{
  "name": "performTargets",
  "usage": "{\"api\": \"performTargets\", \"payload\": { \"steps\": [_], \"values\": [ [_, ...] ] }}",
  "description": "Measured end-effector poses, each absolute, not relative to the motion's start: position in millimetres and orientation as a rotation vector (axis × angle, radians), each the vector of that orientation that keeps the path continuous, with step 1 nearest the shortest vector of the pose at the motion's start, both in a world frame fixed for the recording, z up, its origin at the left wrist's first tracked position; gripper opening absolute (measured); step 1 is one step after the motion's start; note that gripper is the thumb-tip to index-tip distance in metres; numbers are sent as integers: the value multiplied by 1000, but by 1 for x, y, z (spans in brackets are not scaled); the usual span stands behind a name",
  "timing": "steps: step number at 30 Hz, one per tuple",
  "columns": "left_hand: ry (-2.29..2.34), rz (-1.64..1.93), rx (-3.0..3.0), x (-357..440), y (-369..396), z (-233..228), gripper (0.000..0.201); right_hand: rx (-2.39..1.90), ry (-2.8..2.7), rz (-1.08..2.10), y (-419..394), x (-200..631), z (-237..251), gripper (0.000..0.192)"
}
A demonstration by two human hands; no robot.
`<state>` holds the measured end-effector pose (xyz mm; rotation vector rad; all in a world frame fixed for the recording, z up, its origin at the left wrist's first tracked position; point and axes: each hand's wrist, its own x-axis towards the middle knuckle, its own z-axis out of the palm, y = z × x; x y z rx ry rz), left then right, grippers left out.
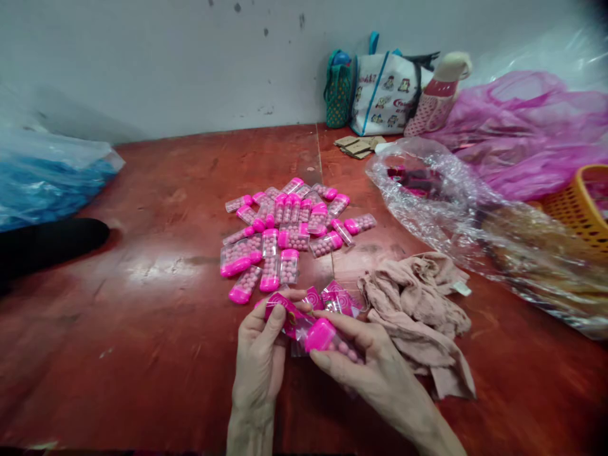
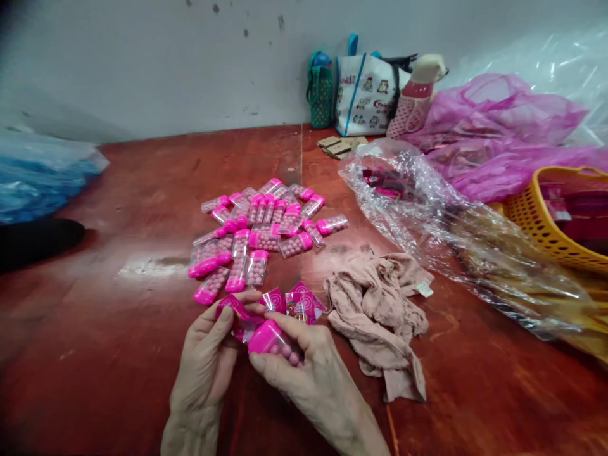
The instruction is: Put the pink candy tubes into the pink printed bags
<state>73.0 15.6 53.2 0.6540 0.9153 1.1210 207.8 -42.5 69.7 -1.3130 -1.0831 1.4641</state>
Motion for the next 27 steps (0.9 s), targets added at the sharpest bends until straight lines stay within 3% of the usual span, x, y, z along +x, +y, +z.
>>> {"api": "performTargets", "payload": {
  "steps": [4,9,15,27],
  "values": [
    [908,1049,693,69,16,55,20,-1411,-1087,1354,-41,207,66,30],
    [881,910,695,65,17,51,21,-1359,-997,1389,-42,206,64,18],
    [870,872,665,65,17,48,20,-1321,-895,1454,-43,202,59,20],
    [835,917,688,65,17,48,17,-1465,-1292,1212,-40,209,68,29]
  ]
}}
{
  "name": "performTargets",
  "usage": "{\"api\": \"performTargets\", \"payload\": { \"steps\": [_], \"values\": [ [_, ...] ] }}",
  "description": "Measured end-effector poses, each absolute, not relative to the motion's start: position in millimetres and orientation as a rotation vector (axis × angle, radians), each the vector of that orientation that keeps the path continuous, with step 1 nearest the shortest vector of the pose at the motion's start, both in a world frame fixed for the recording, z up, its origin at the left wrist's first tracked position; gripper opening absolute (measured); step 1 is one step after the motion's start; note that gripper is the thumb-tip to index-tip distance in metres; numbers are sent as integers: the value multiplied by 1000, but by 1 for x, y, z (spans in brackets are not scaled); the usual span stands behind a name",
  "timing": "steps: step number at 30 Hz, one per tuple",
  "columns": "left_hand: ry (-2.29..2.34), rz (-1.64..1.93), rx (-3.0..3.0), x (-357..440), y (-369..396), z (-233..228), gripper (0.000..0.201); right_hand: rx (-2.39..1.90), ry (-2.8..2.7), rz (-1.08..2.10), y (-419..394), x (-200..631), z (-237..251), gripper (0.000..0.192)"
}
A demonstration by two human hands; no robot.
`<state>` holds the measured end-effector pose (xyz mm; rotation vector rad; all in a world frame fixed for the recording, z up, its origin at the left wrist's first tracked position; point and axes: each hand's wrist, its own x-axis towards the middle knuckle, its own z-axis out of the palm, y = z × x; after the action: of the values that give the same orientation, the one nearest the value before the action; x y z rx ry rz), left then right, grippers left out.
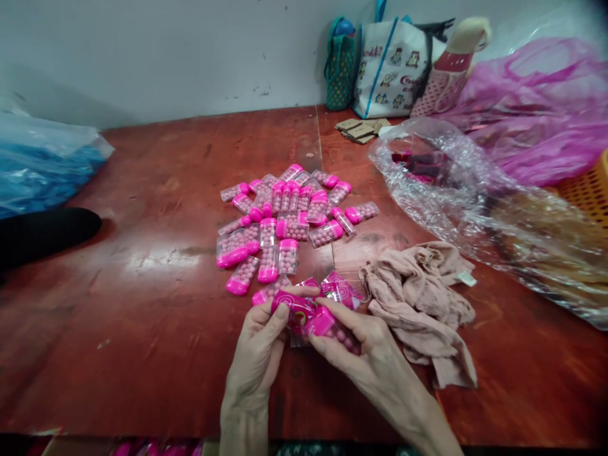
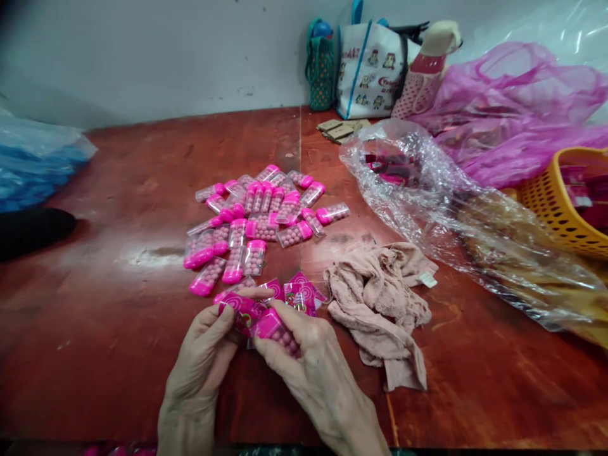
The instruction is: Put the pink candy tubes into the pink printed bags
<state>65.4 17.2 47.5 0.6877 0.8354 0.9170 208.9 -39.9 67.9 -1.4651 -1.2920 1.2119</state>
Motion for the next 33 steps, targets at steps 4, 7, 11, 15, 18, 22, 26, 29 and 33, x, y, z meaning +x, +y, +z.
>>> {"api": "performTargets", "payload": {
  "steps": [4,7,11,15,18,22,26,29,33],
  "values": [
    [766,964,699,66,15,47,17,-1441,-1331,1199,-41,215,68,21],
    [746,955,744,68,14,47,29,-1450,-1232,1251,-41,214,65,12],
    [897,1105,824,74,15,45,31,-1500,-1130,1258,-40,206,61,14],
    [961,1261,713,79,16,42,44,-1505,-1022,1179,-38,198,63,17],
    [928,1112,621,79,14,42,53,-1486,-984,1150,-37,195,62,20],
    [903,917,599,79,12,45,35,-1522,-1068,1075,-37,194,55,26],
    [920,951,540,80,14,47,20,-1538,-1018,997,-38,193,50,34],
    [908,998,483,81,15,47,21,-1514,-1032,991,-39,193,48,19],
    [931,1044,447,83,15,47,22,-1496,-1175,798,-40,189,45,13]
  ]
}}
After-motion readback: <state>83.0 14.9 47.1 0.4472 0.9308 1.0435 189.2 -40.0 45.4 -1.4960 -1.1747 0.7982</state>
